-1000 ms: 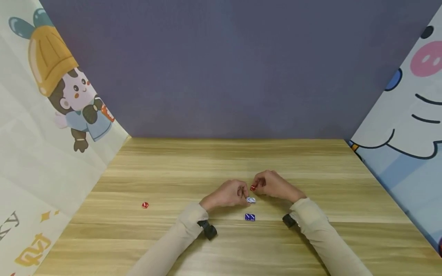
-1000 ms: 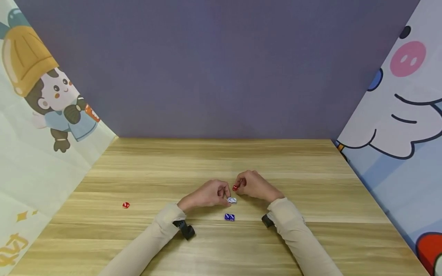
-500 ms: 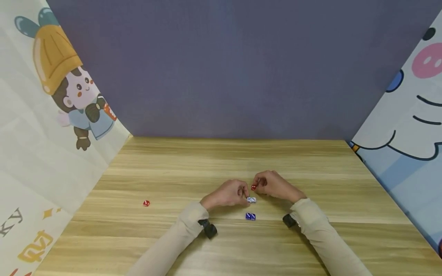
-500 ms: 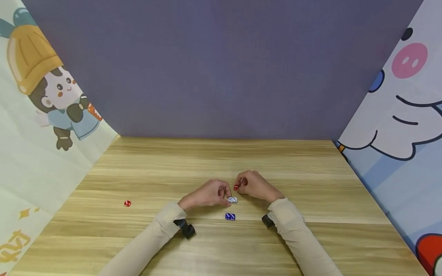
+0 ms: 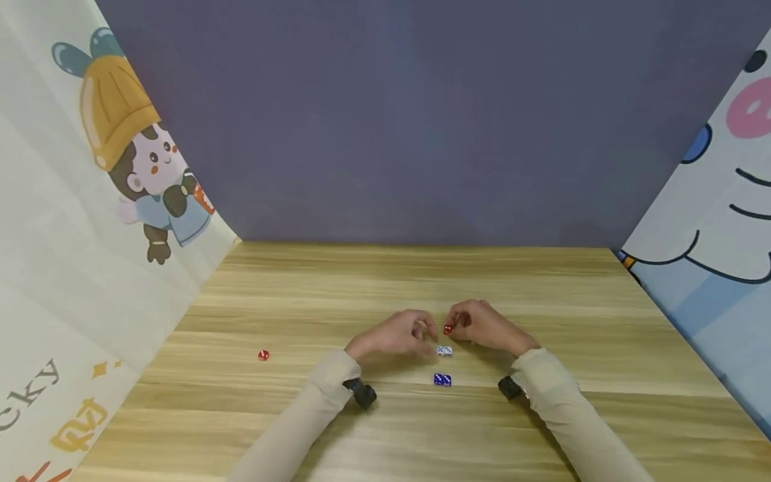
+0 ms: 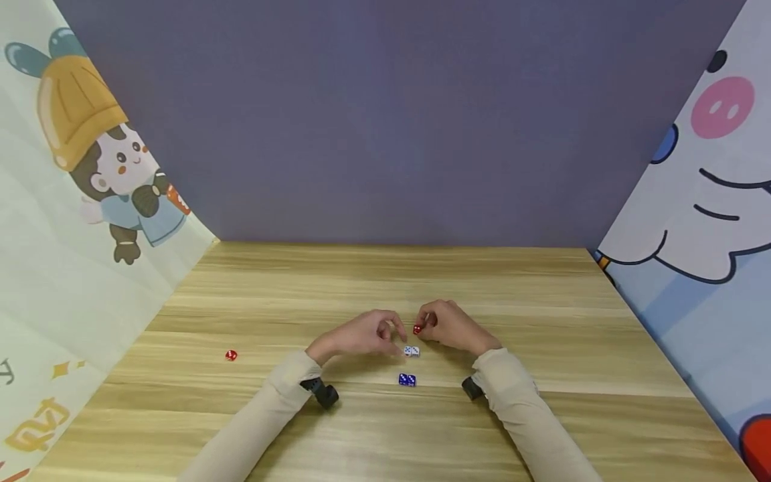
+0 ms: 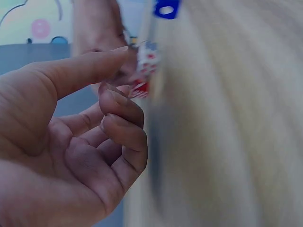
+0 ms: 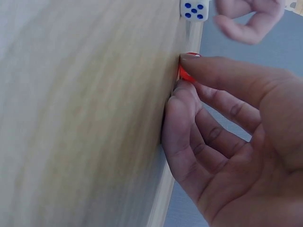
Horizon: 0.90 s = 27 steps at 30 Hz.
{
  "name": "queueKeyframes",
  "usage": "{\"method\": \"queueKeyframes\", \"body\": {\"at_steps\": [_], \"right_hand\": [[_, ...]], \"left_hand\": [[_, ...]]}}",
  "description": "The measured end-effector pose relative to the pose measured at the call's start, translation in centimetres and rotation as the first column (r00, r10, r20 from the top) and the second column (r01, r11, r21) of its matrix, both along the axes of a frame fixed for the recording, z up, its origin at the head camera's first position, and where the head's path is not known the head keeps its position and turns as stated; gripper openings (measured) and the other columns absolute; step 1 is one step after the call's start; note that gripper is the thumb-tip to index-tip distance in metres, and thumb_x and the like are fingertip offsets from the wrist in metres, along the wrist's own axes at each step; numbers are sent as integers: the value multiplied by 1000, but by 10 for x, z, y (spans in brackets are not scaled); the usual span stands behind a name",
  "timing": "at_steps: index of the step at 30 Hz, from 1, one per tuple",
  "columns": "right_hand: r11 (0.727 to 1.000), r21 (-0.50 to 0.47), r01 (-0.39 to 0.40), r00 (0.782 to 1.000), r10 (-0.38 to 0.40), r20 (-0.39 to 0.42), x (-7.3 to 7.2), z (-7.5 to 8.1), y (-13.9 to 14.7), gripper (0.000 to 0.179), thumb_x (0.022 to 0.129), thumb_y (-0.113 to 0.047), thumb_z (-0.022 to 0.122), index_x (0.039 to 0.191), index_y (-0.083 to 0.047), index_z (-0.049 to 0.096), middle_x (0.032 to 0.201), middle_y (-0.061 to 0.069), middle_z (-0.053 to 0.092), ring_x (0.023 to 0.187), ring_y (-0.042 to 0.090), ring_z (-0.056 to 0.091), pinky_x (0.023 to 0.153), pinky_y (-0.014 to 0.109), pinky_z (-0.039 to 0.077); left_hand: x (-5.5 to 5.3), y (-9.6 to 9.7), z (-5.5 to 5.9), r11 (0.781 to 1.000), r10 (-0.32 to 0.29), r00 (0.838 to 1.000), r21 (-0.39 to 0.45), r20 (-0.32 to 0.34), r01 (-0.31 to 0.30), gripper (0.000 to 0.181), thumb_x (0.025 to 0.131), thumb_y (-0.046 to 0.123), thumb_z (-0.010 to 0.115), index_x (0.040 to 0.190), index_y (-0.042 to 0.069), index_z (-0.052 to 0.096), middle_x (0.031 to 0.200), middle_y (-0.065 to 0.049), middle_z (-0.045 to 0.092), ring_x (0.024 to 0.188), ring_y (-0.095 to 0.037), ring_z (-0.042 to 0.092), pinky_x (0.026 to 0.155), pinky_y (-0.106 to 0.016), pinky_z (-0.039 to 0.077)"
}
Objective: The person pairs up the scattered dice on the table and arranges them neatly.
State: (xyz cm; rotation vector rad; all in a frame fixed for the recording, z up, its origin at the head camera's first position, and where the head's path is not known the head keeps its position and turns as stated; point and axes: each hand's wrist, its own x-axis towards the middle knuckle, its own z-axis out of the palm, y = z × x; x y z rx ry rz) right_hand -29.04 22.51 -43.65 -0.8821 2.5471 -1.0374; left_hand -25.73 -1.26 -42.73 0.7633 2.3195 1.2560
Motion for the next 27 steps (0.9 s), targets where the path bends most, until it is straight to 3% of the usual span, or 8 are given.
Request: {"method": "queueKeyframes", "body": {"at_steps": [5,8,16,19,22,27], "right_hand": [[1000,-5,1,1000,0,16,1,0,-1,8,88,-7,75,95,-11,72,81,1,67,62,17,61,52,30,52],[1000,-10,4,1000,-4,22,1,0,-2,8,87,-8,76,94,-11,72,79,1,67,62,17,61,52,30,52],[1000,-6,8,1000,-7,23,1,0,0,9,87,-8,75,95,-11,73,80,1,67,63,17,61,52,30,52],[1000,-4,15,1000,-15,28,1,-1,1,9,88,-8,75,96,-11,73,79,1,67,63,17,61,53,30,52],[1000,-4,20,999,-20,28,0,-1,2,9,87,-7,75,95,-11,73,79,2,67,62,17,61,52,30,52],[1000,-4,23,999,-23,36,1,0,1,8,88,-8,75,95,-10,72,80,2,67,62,18,61,53,30,52]], "left_hand": [[8,-32,15,997,81,996,21,-23,-81,34,90,19,75,116,1,62,69,-3,58,55,-13,52,52,-25,43],[19,-58,20,990,135,991,46,-12,-134,32,93,21,71,116,1,61,69,-5,56,54,-13,49,51,-26,42],[58,-133,16,955,293,956,39,-1,-293,31,96,20,67,116,-2,60,71,-10,55,52,-11,44,49,-24,38],[67,-163,22,932,357,934,62,-3,-356,32,97,19,66,118,-4,58,70,-10,53,51,-10,42,49,-25,39],[71,-192,30,900,430,902,86,-31,-427,33,97,19,66,118,-6,59,68,-9,52,50,-11,41,48,-28,40],[80,-230,37,839,536,833,-25,-136,-544,32,96,21,67,117,-4,63,72,-14,56,53,-14,45,50,-30,42]]}}
